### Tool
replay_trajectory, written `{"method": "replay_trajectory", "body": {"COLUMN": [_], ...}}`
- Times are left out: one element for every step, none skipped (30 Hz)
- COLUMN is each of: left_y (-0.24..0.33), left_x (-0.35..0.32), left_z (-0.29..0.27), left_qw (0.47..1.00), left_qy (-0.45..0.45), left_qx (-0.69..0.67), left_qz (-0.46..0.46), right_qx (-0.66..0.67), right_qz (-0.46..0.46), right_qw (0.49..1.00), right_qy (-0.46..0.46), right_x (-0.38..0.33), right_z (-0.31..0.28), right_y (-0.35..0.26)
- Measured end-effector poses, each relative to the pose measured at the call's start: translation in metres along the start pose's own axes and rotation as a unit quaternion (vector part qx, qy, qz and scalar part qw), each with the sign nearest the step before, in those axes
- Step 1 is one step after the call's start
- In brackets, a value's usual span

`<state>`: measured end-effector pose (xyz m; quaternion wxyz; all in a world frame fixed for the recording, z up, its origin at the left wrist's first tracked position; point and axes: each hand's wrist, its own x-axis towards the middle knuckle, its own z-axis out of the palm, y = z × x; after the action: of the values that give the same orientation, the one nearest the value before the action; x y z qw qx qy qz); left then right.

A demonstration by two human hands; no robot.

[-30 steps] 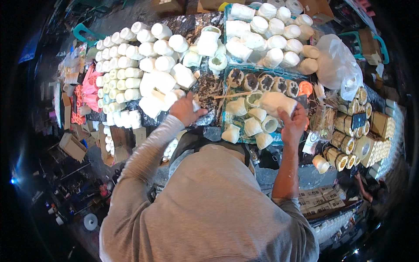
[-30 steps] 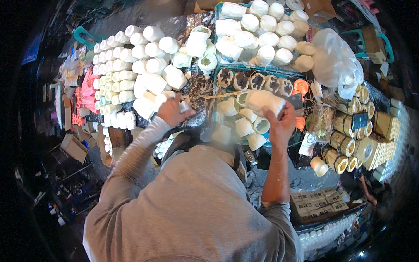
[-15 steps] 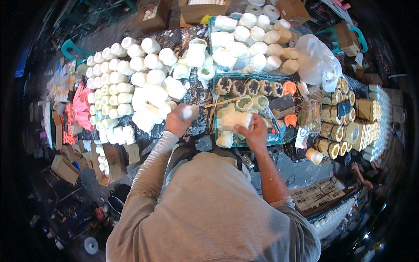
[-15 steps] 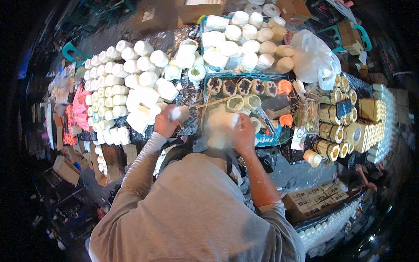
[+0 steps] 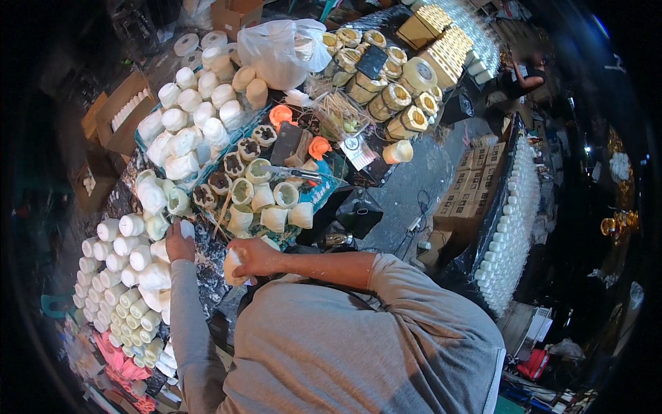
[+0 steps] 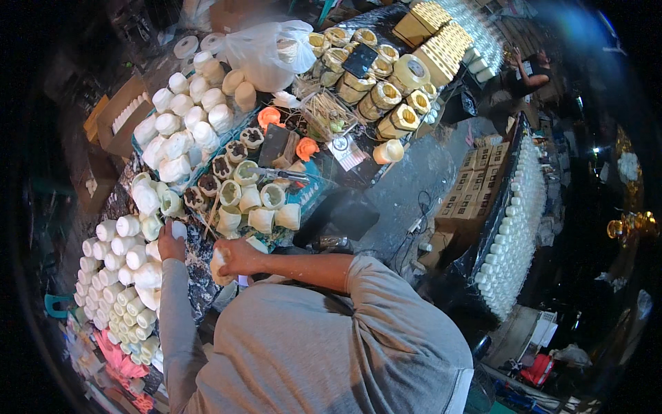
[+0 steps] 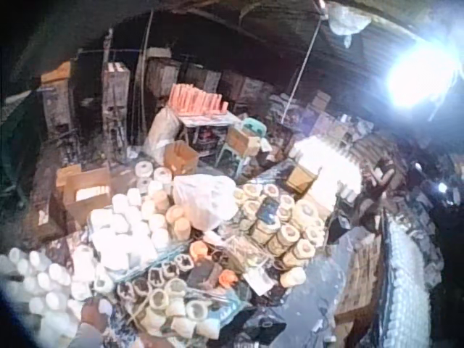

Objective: The person repeatedly picks up white cylindrical candle bodies and inserts wick holders into their centers, then places the assembled units onto a nearby tray. The process is continuous and repetitive throughout the clip.

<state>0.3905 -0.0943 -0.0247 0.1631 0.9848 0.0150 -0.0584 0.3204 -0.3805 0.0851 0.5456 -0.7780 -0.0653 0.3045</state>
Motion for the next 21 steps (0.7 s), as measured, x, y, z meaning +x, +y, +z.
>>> {"method": "replay_trajectory", "body": {"left_y": [0.001, 0.003, 0.005, 0.008, 0.01, 0.011, 0.012, 0.012, 0.013, 0.014, 0.016, 0.016, 0.015, 0.023, 0.033, 0.036, 0.037, 0.038, 0.038, 0.038, 0.037], "left_x": [0.003, 0.006, 0.01, 0.014, 0.015, 0.013, 0.006, -0.002, -0.014, -0.033, -0.058, -0.085, -0.114, -0.141, -0.16, -0.171, -0.181, -0.186, -0.188, -0.185, -0.183], "left_z": [0.001, 0.001, 0.001, -0.001, -0.003, -0.006, -0.01, -0.013, -0.015, -0.015, -0.015, -0.015, -0.016, -0.008, 0.003, 0.009, 0.014, 0.021, 0.028, 0.037, 0.045], "left_qw": [1.0, 1.0, 0.999, 0.999, 0.999, 0.998, 0.997, 0.995, 0.99, 0.981, 0.965, 0.97, 0.971, 0.938, 0.887, 0.822, 0.735, 0.631, 0.623, 0.614, 0.601], "left_qy": [-0.009, -0.017, -0.011, -0.009, 0.003, -0.016, 0.036, 0.062, 0.106, 0.132, 0.176, 0.118, 0.055, 0.07, 0.057, 0.036, -0.009, -0.051, -0.037, -0.024, -0.019], "left_qx": [-0.006, -0.013, -0.023, -0.028, -0.036, -0.036, -0.06, -0.078, -0.097, -0.141, -0.187, -0.193, -0.197, -0.298, -0.392, -0.505, -0.6, -0.682, -0.703, -0.723, -0.76], "left_qz": [-0.007, -0.015, -0.02, -0.025, -0.029, -0.056, -0.032, -0.029, -0.008, -0.036, -0.044, -0.086, -0.124, -0.162, -0.236, -0.259, -0.316, -0.367, -0.341, -0.315, -0.249], "right_qx": [0.021, 0.038, 0.06, 0.044, -0.009, -0.06, -0.109, -0.108, -0.132, -0.165, -0.198, -0.186, -0.195, -0.204, -0.219, -0.232, -0.231, -0.232, -0.242, -0.234, -0.182], "right_qz": [0.013, 0.034, 0.045, 0.053, 0.036, -0.01, -0.041, -0.013, -0.034, -0.033, -0.03, -0.025, -0.037, -0.041, -0.039, -0.045, -0.054, -0.065, -0.053, -0.043, -0.031], "right_qw": [1.0, 0.999, 0.997, 0.997, 0.999, 0.998, 0.993, 0.993, 0.99, 0.985, 0.978, 0.981, 0.98, 0.978, 0.975, 0.972, 0.972, 0.971, 0.969, 0.97, 0.98], "right_qy": [-0.005, -0.011, -0.029, -0.047, -0.036, -0.023, -0.02, -0.038, -0.037, -0.047, -0.055, -0.037, -0.029, -0.024, -0.008, 0.013, 0.0, 0.004, -0.016, -0.043, -0.071], "right_x": [0.0, 0.0, 0.002, 0.005, 0.008, 0.014, 0.02, 0.027, 0.034, 0.042, 0.049, 0.053, 0.057, 0.061, 0.061, 0.061, 0.06, 0.06, 0.059, 0.06, 0.06], "right_z": [0.006, 0.013, 0.019, 0.025, 0.031, 0.04, 0.049, 0.057, 0.066, 0.073, 0.08, 0.086, 0.093, 0.099, 0.103, 0.108, 0.112, 0.114, 0.113, 0.112, 0.11], "right_y": [0.0, 0.0, 0.0, 0.0, 0.002, 0.003, 0.005, 0.008, 0.012, 0.017, 0.022, 0.03, 0.036, 0.041, 0.046, 0.048, 0.049, 0.049, 0.048, 0.047, 0.047]}}
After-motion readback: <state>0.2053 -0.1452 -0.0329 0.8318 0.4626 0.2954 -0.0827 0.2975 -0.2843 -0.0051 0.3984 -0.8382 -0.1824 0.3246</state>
